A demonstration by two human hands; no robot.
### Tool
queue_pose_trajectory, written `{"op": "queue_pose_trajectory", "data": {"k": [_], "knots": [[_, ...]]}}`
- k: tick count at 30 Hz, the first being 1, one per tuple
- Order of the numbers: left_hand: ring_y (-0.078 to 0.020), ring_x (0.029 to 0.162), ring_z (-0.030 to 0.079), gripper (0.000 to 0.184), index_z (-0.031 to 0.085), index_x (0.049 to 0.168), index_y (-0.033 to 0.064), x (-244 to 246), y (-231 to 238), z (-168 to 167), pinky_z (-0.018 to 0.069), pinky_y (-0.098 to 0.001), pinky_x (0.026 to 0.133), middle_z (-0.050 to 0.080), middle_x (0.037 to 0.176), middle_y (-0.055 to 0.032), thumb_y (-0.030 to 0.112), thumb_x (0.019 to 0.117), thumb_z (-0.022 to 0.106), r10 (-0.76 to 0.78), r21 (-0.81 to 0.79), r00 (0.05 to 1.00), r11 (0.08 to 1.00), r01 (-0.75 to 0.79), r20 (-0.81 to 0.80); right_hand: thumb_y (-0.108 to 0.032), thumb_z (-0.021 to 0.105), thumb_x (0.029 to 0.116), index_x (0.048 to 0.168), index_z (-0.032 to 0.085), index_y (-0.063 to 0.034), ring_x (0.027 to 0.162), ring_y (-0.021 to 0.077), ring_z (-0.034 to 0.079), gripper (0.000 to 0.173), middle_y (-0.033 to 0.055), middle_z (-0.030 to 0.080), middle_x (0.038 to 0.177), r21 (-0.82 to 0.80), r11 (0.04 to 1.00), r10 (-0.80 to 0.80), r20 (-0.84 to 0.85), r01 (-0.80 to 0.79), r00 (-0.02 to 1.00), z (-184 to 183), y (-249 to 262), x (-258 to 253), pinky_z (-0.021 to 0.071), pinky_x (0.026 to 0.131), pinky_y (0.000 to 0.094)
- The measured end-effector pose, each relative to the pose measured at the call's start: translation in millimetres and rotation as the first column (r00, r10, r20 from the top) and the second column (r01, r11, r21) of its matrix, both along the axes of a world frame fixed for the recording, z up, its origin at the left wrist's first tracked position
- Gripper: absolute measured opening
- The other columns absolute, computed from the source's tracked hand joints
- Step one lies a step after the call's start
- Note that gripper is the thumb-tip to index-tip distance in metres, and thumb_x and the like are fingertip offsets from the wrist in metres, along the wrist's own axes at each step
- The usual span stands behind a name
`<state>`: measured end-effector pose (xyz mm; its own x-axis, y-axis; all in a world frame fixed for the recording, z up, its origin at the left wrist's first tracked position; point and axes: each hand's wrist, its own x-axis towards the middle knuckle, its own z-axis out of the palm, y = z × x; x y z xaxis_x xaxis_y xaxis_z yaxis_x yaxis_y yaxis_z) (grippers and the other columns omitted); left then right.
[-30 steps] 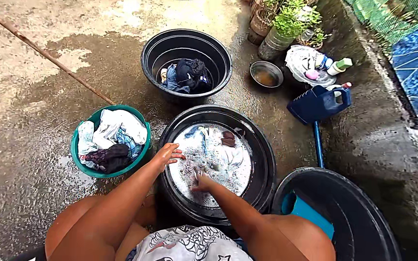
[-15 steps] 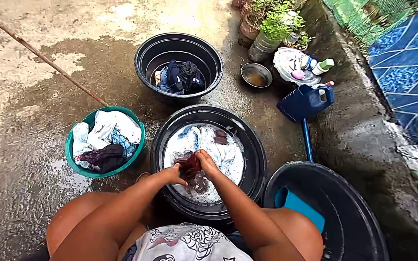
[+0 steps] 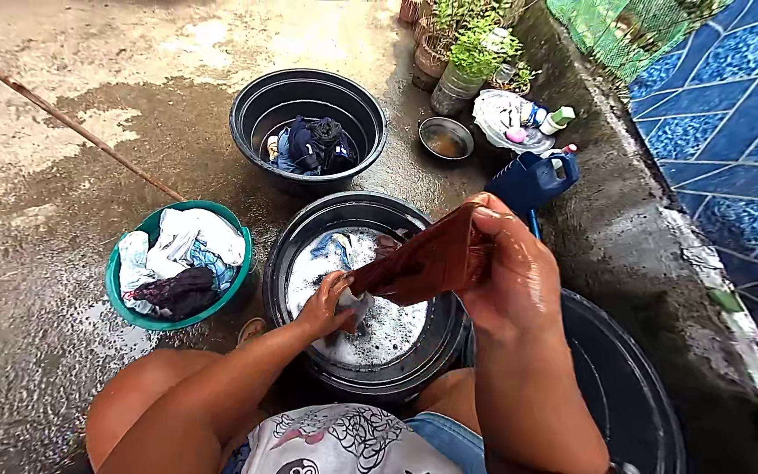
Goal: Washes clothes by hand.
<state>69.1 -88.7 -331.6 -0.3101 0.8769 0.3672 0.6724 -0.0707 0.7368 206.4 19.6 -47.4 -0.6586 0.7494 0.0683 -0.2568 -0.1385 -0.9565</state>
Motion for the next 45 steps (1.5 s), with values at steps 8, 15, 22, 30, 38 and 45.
{"op": "queue_pose_trajectory", "data": {"k": [8, 15, 22, 30, 38, 45], "knots": [[-0.0405, 0.108, 0.069, 0.053, 0.056, 0.144, -0.0013, -18.2, 28.5, 73.3, 0.0527, -0.0513, 0.1, 0.071, 0.115, -0.0261, 0.001, 0.0925, 0.063, -0.259, -0.047, 0.954, 0.966, 0.255, -0.153, -0.019, 0.029, 0.108, 0.085, 0.061, -0.0165, 0.071, 0.0049, 0.067, 0.039, -0.003, 0.066, 0.075, -0.116, 0.943, -0.333, -0.287, 0.312, 0.898, 26.2, 48.7, 49.0, 0.0587, 0.067, 0.023], [-0.04, 0.12, 0.062, 0.091, 0.024, 0.161, 0.0011, -60.4, 62.6, 86.8, 0.049, -0.0537, 0.105, 0.063, 0.129, -0.0254, 0.016, 0.0895, 0.078, 0.154, -0.084, 0.987, 0.985, -0.149, 0.05, -0.021, 0.041, 0.1069, 0.098, 0.051, -0.0146, 0.08, 0.012, 0.061, 0.015, 0.0008, 0.057, 0.084, -0.158, 0.656, -0.748, -0.268, 0.738, 0.608, -48.5, 161.0, 32.6, 0.055, 0.077, 0.036], [-0.0437, 0.14, 0.048, 0.073, 0.034, 0.154, -0.0076, -57.4, 28.3, -62.0, 0.0367, -0.0574, 0.117, 0.049, 0.148, -0.0334, 0.038, 0.1037, 0.06, 0.534, -0.9, 0.801, 0.436, 0.016, 0.272, -0.022, 0.058, 0.0999, 0.141, 0.053, 0.0006, 0.126, 0.0479, 0.056, 0.047, 0.0319, 0.054, 0.138, 0.513, 0.835, -0.55, 0.795, 0.201, 0.256, -232.6, 190.0, 17.2, 0.0471, 0.1, 0.0644], [-0.0475, 0.15, 0.03, 0.077, 0.04, 0.156, 0.0032, 5.0, 19.5, -107.5, 0.0239, -0.0687, 0.119, 0.034, 0.161, -0.0278, 0.04, 0.0957, 0.07, 0.003, -0.943, 0.984, 0.287, 0.17, 0.179, -0.013, 0.054, 0.101, 0.155, 0.047, -0.0166, 0.154, 0.0401, 0.028, 0.055, 0.0161, 0.031, 0.167, 0.33, 0.451, -0.1, 0.942, -0.829, 0.321, -335.5, 76.1, -130.6, 0.026, 0.122, 0.0596], [-0.051, 0.142, 0.041, 0.067, 0.044, 0.149, -0.0084, -10.9, 37.9, -106.3, 0.0292, -0.0724, 0.114, 0.046, 0.149, -0.035, 0.03, 0.0994, 0.067, -0.267, -0.921, 0.882, -0.078, 0.383, 0.389, -0.024, 0.071, 0.0927, 0.166, 0.019, -0.0251, 0.157, 0.048, 0.007, 0.09, 0.014, 0.007, 0.174, -0.011, 0.451, 0.022, 1.0, -0.893, -0.001, -422.3, 73.2, -53.8, 0.0214, 0.115, 0.0768], [-0.0509, 0.15, 0.026, 0.055, 0.048, 0.148, -0.006, 7.2, 32.7, -125.3, 0.0189, -0.0727, 0.119, 0.033, 0.161, -0.0298, 0.009, 0.0979, 0.064, -0.29, -0.939, 0.906, 0.055, 0.339, 0.31, -0.017, 0.048, 0.1069, 0.153, 0.043, 0.0026, 0.151, 0.0417, 0.034, 0.051, 0.0244, 0.04, 0.16, -0.344, 0.575, 0.22, 0.939, -0.742, -0.265, -405.2, 58.4, 1.5, 0.0259, 0.123, 0.0595]]}}
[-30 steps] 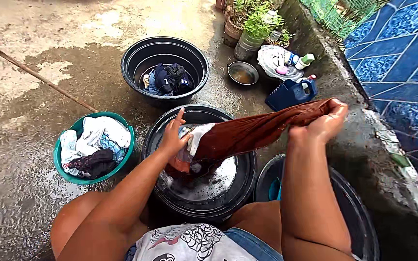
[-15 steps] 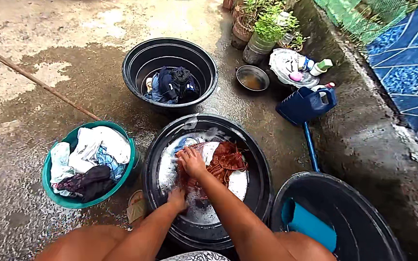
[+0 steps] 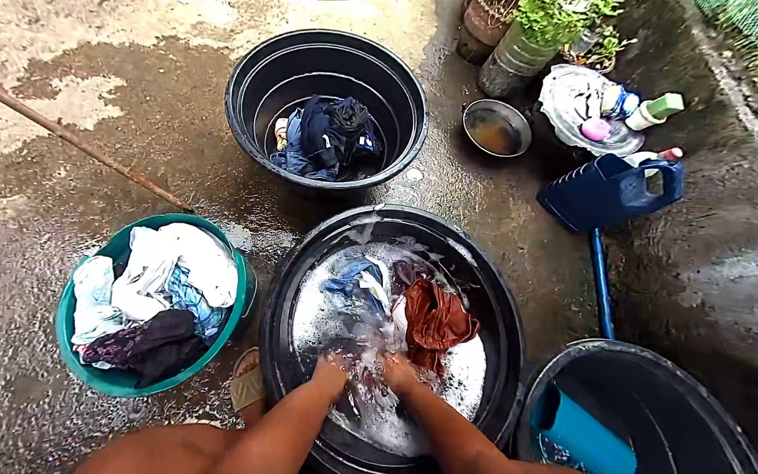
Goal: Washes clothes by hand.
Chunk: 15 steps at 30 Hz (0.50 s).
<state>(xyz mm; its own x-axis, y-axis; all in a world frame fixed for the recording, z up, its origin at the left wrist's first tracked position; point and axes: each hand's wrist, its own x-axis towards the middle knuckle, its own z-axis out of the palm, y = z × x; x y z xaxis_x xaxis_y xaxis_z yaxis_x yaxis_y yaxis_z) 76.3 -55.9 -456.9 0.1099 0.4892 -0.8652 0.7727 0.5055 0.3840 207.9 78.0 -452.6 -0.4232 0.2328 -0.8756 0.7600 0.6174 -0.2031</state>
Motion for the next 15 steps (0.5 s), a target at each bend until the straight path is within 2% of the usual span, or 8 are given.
{"op": "queue_pose_trajectory", "data": {"k": [1, 3, 6, 8, 9, 10, 12, 15], "knots": [[-0.0508, 0.152, 0.022, 0.054, 0.05, 0.147, -0.0054, -3.5, 2.4, -3.2, 0.0154, -0.0744, 0.119, 0.029, 0.163, -0.0291, 0.01, 0.0969, 0.066, -0.02, 0.01, 1.0, 1.0, 0.02, -0.021, -0.021, 0.051, 0.1066, 0.149, 0.047, 0.0056, 0.147, 0.0445, 0.039, 0.05, 0.0275, 0.044, 0.156, -0.05, 0.998, 0.042, 0.089, -0.038, 0.995, 1.6, 2.1, -5.3, 0.0302, 0.119, 0.0639], [-0.0493, 0.149, 0.03, 0.049, 0.058, 0.14, -0.0035, -6.9, 5.5, -0.4, 0.0164, -0.0733, 0.119, 0.038, 0.158, -0.0284, 0.019, 0.0976, 0.067, -0.054, -0.072, 0.998, 0.996, 0.051, -0.042, -0.028, 0.053, 0.1058, 0.141, 0.056, 0.0039, 0.139, 0.0461, 0.048, 0.047, 0.0288, 0.053, 0.146, -0.112, 0.985, 0.147, 0.18, -0.128, 0.973, 5.7, 8.0, -18.0, 0.0374, 0.111, 0.0684], [-0.049, 0.138, 0.047, 0.045, 0.06, 0.137, -0.0009, -10.6, 5.5, 5.1, 0.033, -0.0736, 0.111, 0.054, 0.146, -0.0289, 0.021, 0.0986, 0.065, -0.136, -0.131, 0.991, 0.982, 0.137, 0.019, -0.031, 0.062, 0.0997, 0.148, 0.053, -0.0047, 0.144, 0.0436, 0.043, 0.055, 0.0235, 0.049, 0.153, 0.079, 0.994, 0.075, -0.041, -0.072, 0.996, 42.6, 12.3, -50.0, 0.0325, 0.116, 0.0673], [-0.0498, 0.137, 0.048, 0.046, 0.059, 0.138, -0.0022, -15.4, 3.5, 0.4, 0.0348, -0.0734, 0.11, 0.055, 0.143, -0.0304, 0.019, 0.0979, 0.066, -0.133, -0.06, 0.989, 0.989, 0.137, 0.058, -0.024, 0.064, 0.0967, 0.148, 0.053, -0.0086, 0.137, 0.0452, 0.049, 0.055, 0.0228, 0.054, 0.148, 0.18, 0.983, 0.062, -0.087, -0.045, 0.994, 35.9, 16.8, -62.6, 0.0396, 0.108, 0.0701], [-0.0495, 0.136, 0.049, 0.047, 0.057, 0.139, -0.0025, -17.2, 2.3, -0.6, 0.0365, -0.0716, 0.11, 0.055, 0.142, -0.0305, 0.017, 0.097, 0.067, -0.117, -0.021, 0.991, 0.993, 0.119, 0.058, -0.02, 0.058, 0.1002, 0.152, 0.047, -0.0106, 0.132, 0.0456, 0.054, 0.054, 0.024, 0.057, 0.144, 0.213, 0.976, 0.053, -0.062, -0.039, 0.997, 34.6, 16.3, -62.2, 0.0445, 0.103, 0.0687], [-0.0485, 0.136, 0.05, 0.05, 0.055, 0.14, -0.0035, -18.1, 0.0, -0.4, 0.0376, -0.0692, 0.111, 0.056, 0.141, -0.0304, 0.016, 0.0963, 0.068, -0.078, 0.011, 0.995, 0.997, 0.077, 0.057, -0.018, 0.055, 0.1021, 0.157, 0.037, -0.0126, 0.127, 0.0476, 0.059, 0.058, 0.0267, 0.058, 0.14, 0.217, 0.975, 0.048, -0.019, -0.043, 0.999, 35.2, 13.7, -58.3, 0.0486, 0.098, 0.0679], [-0.0464, 0.137, 0.05, 0.06, 0.044, 0.149, -0.0016, -18.2, -7.1, 8.3, 0.038, -0.0649, 0.113, 0.054, 0.144, -0.0298, 0.01, 0.0945, 0.067, 0.062, 0.042, 0.997, 0.997, -0.064, 0.05, -0.02, 0.062, 0.0981, 0.164, 0.026, -0.0168, 0.126, 0.0506, 0.058, 0.075, 0.0296, 0.058, 0.14, 0.185, 0.98, 0.056, 0.09, -0.072, 0.994, 37.5, 2.3, -36.8, 0.0472, 0.099, 0.0688], [-0.0448, 0.136, 0.052, 0.066, 0.038, 0.152, 0.0008, -12.3, -14.7, 32.0, 0.0425, -0.0615, 0.111, 0.052, 0.145, -0.029, 0.005, 0.0923, 0.066, 0.307, 0.077, 0.951, 0.95, -0.304, -0.034, -0.029, 0.066, 0.0969, 0.146, 0.05, -0.0005, 0.127, 0.0517, 0.056, 0.059, 0.0316, 0.058, 0.138, 0.127, 0.968, 0.181, 0.253, -0.218, 0.95, 59.4, -20.2, -6.4, 0.0436, 0.1, 0.072]]}}
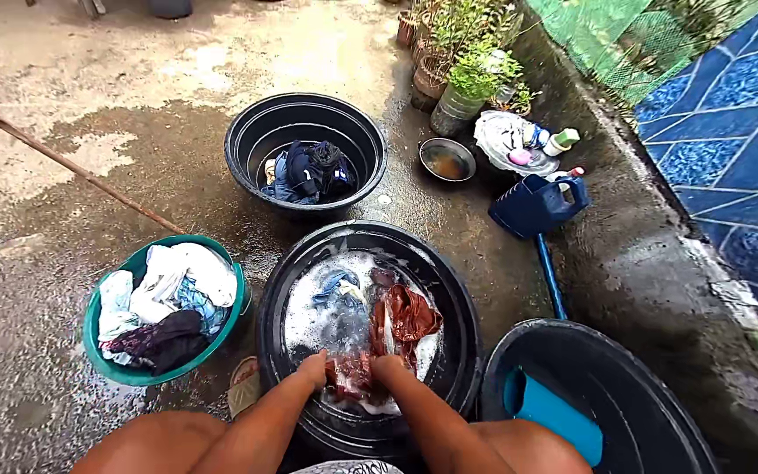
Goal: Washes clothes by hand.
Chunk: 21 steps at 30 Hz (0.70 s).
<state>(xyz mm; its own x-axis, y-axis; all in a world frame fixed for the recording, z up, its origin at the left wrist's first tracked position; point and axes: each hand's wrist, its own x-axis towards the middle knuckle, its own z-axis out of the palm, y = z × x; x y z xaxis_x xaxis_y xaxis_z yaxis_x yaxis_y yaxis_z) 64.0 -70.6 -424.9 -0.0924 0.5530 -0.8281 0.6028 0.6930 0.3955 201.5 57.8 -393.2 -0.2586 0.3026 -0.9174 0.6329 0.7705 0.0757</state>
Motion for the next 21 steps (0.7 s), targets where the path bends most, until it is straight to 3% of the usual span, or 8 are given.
{"op": "queue_pose_trajectory", "data": {"k": [4, 8, 11, 13, 14, 16, 18, 21], "knots": [[-0.0435, 0.134, 0.054, 0.051, 0.054, 0.142, 0.0013, -2.1, -2.9, 49.1, 0.0457, -0.0611, 0.108, 0.054, 0.145, -0.0268, 0.0, 0.092, 0.062, 0.134, 0.109, 0.979, 0.987, -0.118, -0.151, -0.025, 0.067, 0.0955, 0.124, 0.067, 0.0022, 0.126, 0.0485, 0.058, 0.039, 0.0287, 0.062, 0.133, 0.01, 0.999, -0.038, -0.182, 0.04, 0.983, 62.2, 18.6, 4.7, 0.0441, 0.098, 0.0732], [-0.0492, 0.132, 0.052, 0.04, 0.06, 0.135, -0.0038, -16.5, 0.6, 119.4, 0.0487, -0.062, 0.105, 0.039, 0.153, -0.0315, -0.001, 0.0948, 0.06, 0.056, 0.138, 0.943, 0.99, -0.011, -0.329, -0.024, 0.06, 0.1003, 0.135, 0.062, -0.0055, 0.126, 0.0465, 0.059, 0.039, 0.026, 0.063, 0.134, 0.141, 0.94, -0.193, -0.528, 0.31, 0.827, 174.8, 50.7, 16.9, 0.0458, 0.098, 0.0702], [-0.0487, 0.132, 0.053, 0.044, 0.053, 0.143, -0.003, -40.8, -6.9, 178.9, 0.0463, -0.0656, 0.104, 0.049, 0.147, -0.0304, 0.005, 0.0991, 0.055, 0.087, 0.155, 0.914, 0.988, -0.027, -0.396, -0.022, 0.052, 0.1056, 0.133, 0.062, -0.005, 0.123, 0.0433, 0.061, 0.034, 0.025, 0.066, 0.127, 0.185, 0.887, -0.171, -0.72, 0.424, 0.672, 245.7, 56.5, 40.1, 0.0466, 0.1, 0.065], [-0.0404, 0.126, 0.061, 0.044, 0.043, 0.148, -0.0018, -57.3, -14.9, 213.8, 0.0481, -0.0583, 0.104, 0.058, 0.138, -0.0283, 0.009, 0.1056, 0.044, 0.273, 0.236, 0.93, 0.947, -0.216, -0.246, -0.019, 0.053, 0.1059, 0.124, 0.066, -0.0013, 0.113, 0.0467, 0.065, 0.028, 0.0273, 0.069, 0.115, 0.177, 0.853, -0.114, -0.855, 0.491, 0.506, 278.9, 56.1, 58.7, 0.0475, 0.093, 0.0675], [-0.0339, 0.114, 0.067, 0.042, 0.041, 0.148, 0.0, -62.4, -18.9, 226.0, 0.0538, -0.0499, 0.096, 0.062, 0.132, -0.0262, 0.009, 0.1078, 0.04, 0.433, 0.299, 0.899, 0.868, -0.397, -0.064, -0.016, 0.055, 0.1045, 0.118, 0.068, 0.0008, 0.104, 0.0482, 0.067, 0.024, 0.028, 0.07, 0.107, 0.172, 0.837, -0.049, -0.922, 0.52, 0.384, 291.2, 55.3, 68.2, 0.0482, 0.087, 0.0691], [-0.0277, 0.098, 0.068, 0.038, 0.043, 0.146, 0.0028, -66.1, -25.3, 254.5, 0.0577, -0.0423, 0.084, 0.063, 0.125, -0.0228, 0.009, 0.1093, 0.037, 0.646, 0.331, 0.686, 0.601, -0.727, 0.336, -0.009, 0.058, 0.1016, 0.11, 0.069, 0.0036, 0.094, 0.0474, 0.068, 0.019, 0.0269, 0.07, 0.098, 0.177, 0.81, 0.117, -0.983, 0.559, 0.142, 313.5, 52.5, 81.3, 0.0497, 0.081, 0.0687], [-0.0189, 0.084, 0.069, 0.031, 0.047, 0.138, 0.0008, -64.5, -29.0, 291.9, 0.0589, -0.0338, 0.076, 0.066, 0.111, -0.0159, 0.009, 0.1093, 0.038, 0.655, 0.346, 0.525, 0.394, -0.851, 0.544, -0.007, 0.058, 0.1004, 0.105, 0.07, 0.0047, 0.094, 0.0443, 0.067, 0.018, 0.0253, 0.07, 0.098, 0.187, 0.791, 0.264, -0.963, 0.583, -0.05, 334.2, 51.3, 90.0, 0.05, 0.083, 0.0643], [-0.0144, 0.076, 0.069, 0.022, 0.051, 0.125, 0.0009, -58.4, -32.0, 343.5, 0.0604, -0.0298, 0.073, 0.067, 0.095, -0.009, 0.01, 0.1095, 0.039, 0.549, 0.373, 0.415, 0.193, -0.908, 0.726, -0.009, 0.054, 0.0987, 0.102, 0.069, 0.0065, 0.112, 0.0378, 0.058, 0.021, 0.0271, 0.062, 0.113, 0.143, 0.766, 0.397, -0.872, 0.627, -0.286, 357.1, 54.9, 98.6, 0.0465, 0.098, 0.0502]]}}
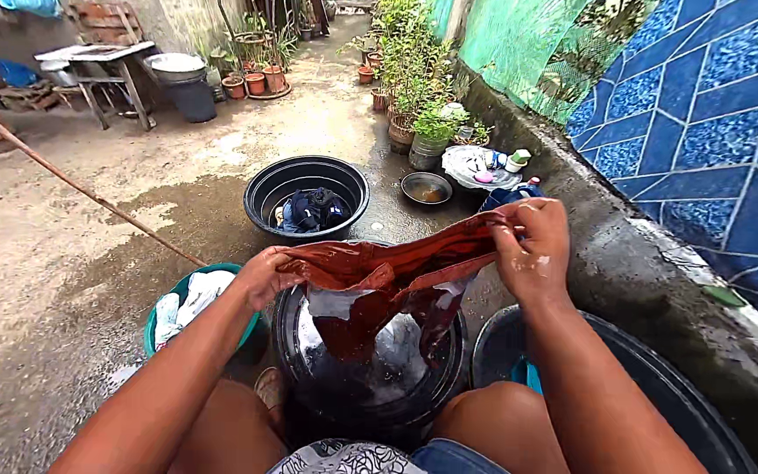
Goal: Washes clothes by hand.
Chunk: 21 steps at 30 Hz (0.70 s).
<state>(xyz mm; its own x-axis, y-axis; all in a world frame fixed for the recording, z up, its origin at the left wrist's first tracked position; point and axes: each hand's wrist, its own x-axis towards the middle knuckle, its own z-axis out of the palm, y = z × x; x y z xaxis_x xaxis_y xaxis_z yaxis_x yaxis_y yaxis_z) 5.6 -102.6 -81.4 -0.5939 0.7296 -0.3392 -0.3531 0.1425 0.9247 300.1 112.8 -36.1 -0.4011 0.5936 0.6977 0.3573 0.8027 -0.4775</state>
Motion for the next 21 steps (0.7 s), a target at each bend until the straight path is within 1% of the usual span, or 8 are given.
{"op": "queue_pose_trajectory", "data": {"k": [4, 6, 8, 10, 13, 15, 18, 21], "knots": [[-0.0142, 0.086, 0.072, 0.016, 0.054, 0.12, 0.0105, 0.4, -0.8, 30.0, 0.061, -0.0314, 0.083, 0.071, 0.097, -0.0047, 0.011, 0.1061, 0.044, -0.029, 0.281, 0.996, 0.96, 0.005, 0.079, -0.011, 0.048, 0.1029, 0.11, 0.059, 0.0027, 0.113, 0.0061, 0.063, 0.02, 0.0083, 0.067, 0.116, -0.092, 0.994, 0.015, -0.409, -0.058, 0.912, 2.6, 3.9, -4.7, 0.0508, 0.1, 0.0257], [-0.0126, 0.085, 0.072, 0.024, 0.051, 0.124, 0.0122, 0.3, 4.8, 23.6, 0.062, -0.0305, 0.081, 0.071, 0.101, -0.0029, 0.001, 0.1024, 0.05, -0.028, 0.317, 1.0, 0.948, 0.028, -0.004, -0.007, 0.048, 0.1007, 0.123, 0.054, 0.0027, 0.103, 0.0034, 0.063, 0.025, 0.0068, 0.064, 0.113, -0.149, 0.981, 0.072, -0.301, -0.122, 0.951, -7.4, 6.6, -4.1, 0.0528, 0.092, 0.0241], [-0.0104, 0.079, 0.067, 0.035, 0.05, 0.127, 0.0096, -7.0, 16.8, -9.4, 0.0598, -0.0288, 0.072, 0.067, 0.102, -0.0033, -0.006, 0.0963, 0.056, -0.024, 0.168, 0.975, 0.984, 0.062, -0.219, 0.005, 0.051, 0.0934, 0.129, 0.056, 0.004, 0.097, 0.0186, 0.067, 0.036, 0.0171, 0.067, 0.117, -0.227, 0.947, 0.237, 0.012, -0.228, 0.971, -29.3, 14.2, 0.9, 0.0567, 0.085, 0.0389], [-0.023, 0.081, 0.065, 0.042, 0.056, 0.129, -0.0004, -26.3, 27.9, -65.5, 0.0574, -0.0415, 0.073, 0.066, 0.102, -0.0167, -0.008, 0.0887, 0.062, -0.174, -0.184, 0.828, 0.979, 0.087, -0.534, 0.015, 0.055, 0.0879, 0.125, 0.068, -0.002, 0.11, 0.0299, 0.066, 0.043, 0.0181, 0.069, 0.12, -0.396, 0.831, 0.512, 0.269, -0.39, 0.816, -75.1, 36.4, 4.7, 0.0543, 0.096, 0.0508], [-0.0467, 0.123, 0.059, 0.051, 0.057, 0.142, 0.0054, -51.9, 35.3, -165.4, 0.0459, -0.0632, 0.104, 0.06, 0.132, -0.0318, 0.001, 0.0917, 0.062, -0.668, -0.755, 0.573, 0.644, 0.125, -0.475, 0.011, 0.053, 0.0947, 0.116, 0.079, -0.0102, 0.129, 0.032, 0.059, 0.04, 0.016, 0.069, 0.128, -0.703, 0.659, 0.725, 0.497, -0.267, 0.477, -170.6, 66.0, -3.9, 0.0436, 0.112, 0.0503], [-0.05, 0.137, 0.047, 0.059, 0.053, 0.15, 0.0119, -41.0, 35.0, -225.3, 0.0429, -0.0647, 0.109, 0.045, 0.149, -0.0335, 0.004, 0.0923, 0.062, -0.805, -0.895, 0.505, 0.428, 0.13, -0.311, 0.008, 0.056, 0.0943, 0.119, 0.077, -0.0072, 0.133, 0.0404, 0.054, 0.036, 0.0235, 0.066, 0.132, -0.747, 0.663, 0.697, 0.588, -0.057, 0.411, -235.0, 66.5, -19.2, 0.0393, 0.113, 0.058], [-0.0532, 0.144, 0.035, 0.068, 0.045, 0.156, 0.0178, 4.2, 43.7, -287.4, 0.041, -0.0672, 0.11, 0.035, 0.158, -0.0318, 0.002, 0.0928, 0.065, -0.854, -0.891, 0.422, 0.412, 0.19, -0.304, 0.0, 0.064, 0.0936, 0.158, 0.044, -0.0235, 0.135, 0.0528, 0.048, 0.071, 0.0318, 0.04, 0.156, -0.708, 0.666, 0.628, 0.702, 0.234, 0.337, -302.6, 50.8, -47.5, 0.0416, 0.107, 0.0691], [-0.0573, 0.153, 0.007, 0.086, 0.011, 0.167, 0.0261, 44.3, 48.1, -334.4, 0.0324, -0.0722, 0.114, 0.005, 0.171, -0.0239, 0.002, 0.0988, 0.058, -0.945, -0.909, 0.298, 0.238, 0.343, -0.135, -0.001, 0.06, 0.0959, 0.166, 0.019, -0.0336, 0.132, 0.0633, 0.045, 0.087, 0.0318, 0.006, 0.168, -0.67, 0.64, 0.644, 0.735, 0.376, 0.214, -338.4, 13.0, -73.1, 0.0425, 0.102, 0.0744]]}}
